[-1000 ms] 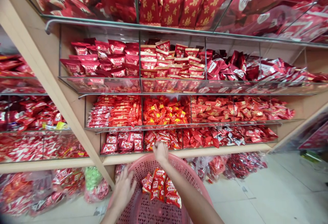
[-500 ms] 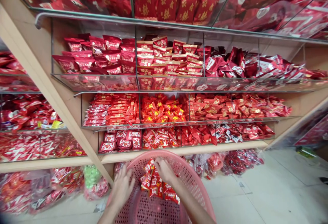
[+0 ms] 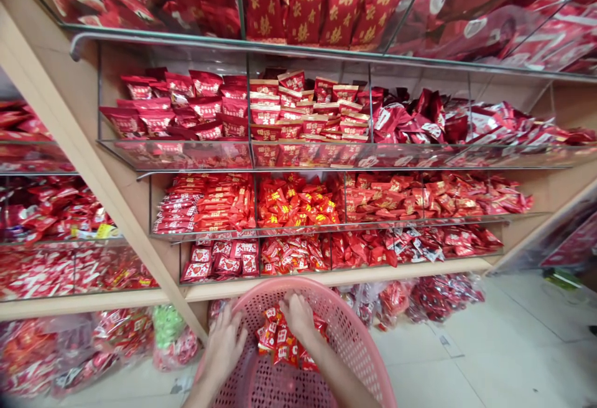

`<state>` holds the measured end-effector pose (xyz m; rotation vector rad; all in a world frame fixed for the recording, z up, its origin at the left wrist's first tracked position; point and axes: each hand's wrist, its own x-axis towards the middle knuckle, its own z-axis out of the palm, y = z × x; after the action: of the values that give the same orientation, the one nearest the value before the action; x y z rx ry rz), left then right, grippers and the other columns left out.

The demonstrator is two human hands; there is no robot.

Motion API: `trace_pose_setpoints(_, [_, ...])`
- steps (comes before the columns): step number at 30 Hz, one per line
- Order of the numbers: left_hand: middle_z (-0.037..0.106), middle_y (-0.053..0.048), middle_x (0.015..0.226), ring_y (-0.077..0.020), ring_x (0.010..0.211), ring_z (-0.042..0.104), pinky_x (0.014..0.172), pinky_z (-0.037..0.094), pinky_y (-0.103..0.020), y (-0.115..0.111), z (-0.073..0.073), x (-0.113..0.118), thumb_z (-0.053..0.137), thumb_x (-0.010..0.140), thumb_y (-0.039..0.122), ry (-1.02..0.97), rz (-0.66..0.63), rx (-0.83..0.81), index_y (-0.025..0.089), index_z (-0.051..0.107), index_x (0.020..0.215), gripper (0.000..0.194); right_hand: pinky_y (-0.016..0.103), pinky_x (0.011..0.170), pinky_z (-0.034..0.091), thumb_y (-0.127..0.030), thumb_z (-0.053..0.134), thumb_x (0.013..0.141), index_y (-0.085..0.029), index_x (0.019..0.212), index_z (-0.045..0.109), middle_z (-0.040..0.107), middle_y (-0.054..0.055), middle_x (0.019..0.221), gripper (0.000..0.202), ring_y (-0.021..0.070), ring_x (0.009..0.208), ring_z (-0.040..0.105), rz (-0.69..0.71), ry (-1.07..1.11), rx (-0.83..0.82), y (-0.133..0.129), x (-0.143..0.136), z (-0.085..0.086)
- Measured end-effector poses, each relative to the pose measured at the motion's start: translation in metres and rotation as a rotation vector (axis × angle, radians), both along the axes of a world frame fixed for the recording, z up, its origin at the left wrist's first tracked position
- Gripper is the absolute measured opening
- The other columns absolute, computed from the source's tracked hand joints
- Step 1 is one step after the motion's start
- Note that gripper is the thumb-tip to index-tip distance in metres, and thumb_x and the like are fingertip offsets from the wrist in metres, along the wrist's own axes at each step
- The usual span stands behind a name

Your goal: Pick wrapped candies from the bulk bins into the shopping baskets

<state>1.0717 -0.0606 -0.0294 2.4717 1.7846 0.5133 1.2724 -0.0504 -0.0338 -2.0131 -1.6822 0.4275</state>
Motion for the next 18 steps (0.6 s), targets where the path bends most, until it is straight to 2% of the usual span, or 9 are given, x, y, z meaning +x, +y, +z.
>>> trace_pose_setpoints(2, [0.04, -0.009, 0.128, -0.0212, 0.111, 0.041, 0.091, 0.033, -0.037, 0.0, -0.001, 0.0, 0.036, 0.081, 0.021, -0.003, 0.003, -0.003, 0.019, 0.057, 0.103, 0.031, 0.022, 0.06, 0.035, -0.025, 0.046, 0.08, -0.019, 0.079, 0.058, 0.063, 0.006, 0.082, 0.014, 0.0155, 0.073, 0.059, -0.019, -0.033, 0.038, 0.001, 0.002, 0.013])
trace_pose_setpoints(6, [0.037, -0.009, 0.131, -0.0217, 0.111, 0.041, 0.091, 0.033, -0.037, 0.001, -0.002, 0.0, 0.036, 0.081, 0.021, 0.002, 0.008, -0.001, 0.019, 0.057, 0.103, 0.031, 0.023, 0.059, 0.035, -0.026, 0.038, 0.084, -0.02, 0.076, 0.055, 0.06, 0.004, 0.079, 0.02, 0.0138, 0.067, 0.057, -0.004, -0.022, 0.132, 0.012, 0.003, 0.041])
trace_pose_setpoints(9, [0.037, -0.009, 0.131, -0.0216, 0.111, 0.041, 0.092, 0.033, -0.037, 0.001, -0.004, 0.0, 0.037, 0.08, 0.019, -0.003, 0.008, 0.01, 0.019, 0.057, 0.102, 0.03, 0.023, 0.064, 0.038, -0.025, 0.038, 0.083, -0.02, 0.089, 0.053, 0.056, 0.004, 0.09, 0.017, 0.0141, 0.073, 0.056, 0.03, -0.012, 0.261, 0.029, 0.002, 0.055])
trace_pose_setpoints(13, [0.039, -0.009, 0.129, -0.0215, 0.11, 0.042, 0.091, 0.034, -0.037, 0.0, -0.005, 0.0, 0.038, 0.08, 0.019, -0.011, 0.016, 0.025, 0.019, 0.058, 0.101, 0.029, 0.026, 0.067, 0.041, -0.022, 0.04, 0.082, -0.022, 0.115, 0.042, 0.048, 0.008, 0.113, 0.033, 0.0162, 0.083, 0.056, 0.071, -0.039, 0.309, 0.062, -0.003, 0.06])
trace_pose_setpoints(18, [0.042, -0.008, 0.126, -0.0217, 0.11, 0.042, 0.091, 0.034, -0.038, 0.0, -0.005, 0.0, 0.037, 0.08, 0.018, -0.014, 0.015, 0.039, 0.019, 0.058, 0.098, 0.028, 0.03, 0.068, 0.044, -0.03, 0.047, 0.079, -0.022, 0.133, 0.019, 0.032, 0.015, 0.132, 0.061, 0.0199, 0.087, 0.057, 0.086, -0.03, 0.212, 0.092, -0.007, 0.05])
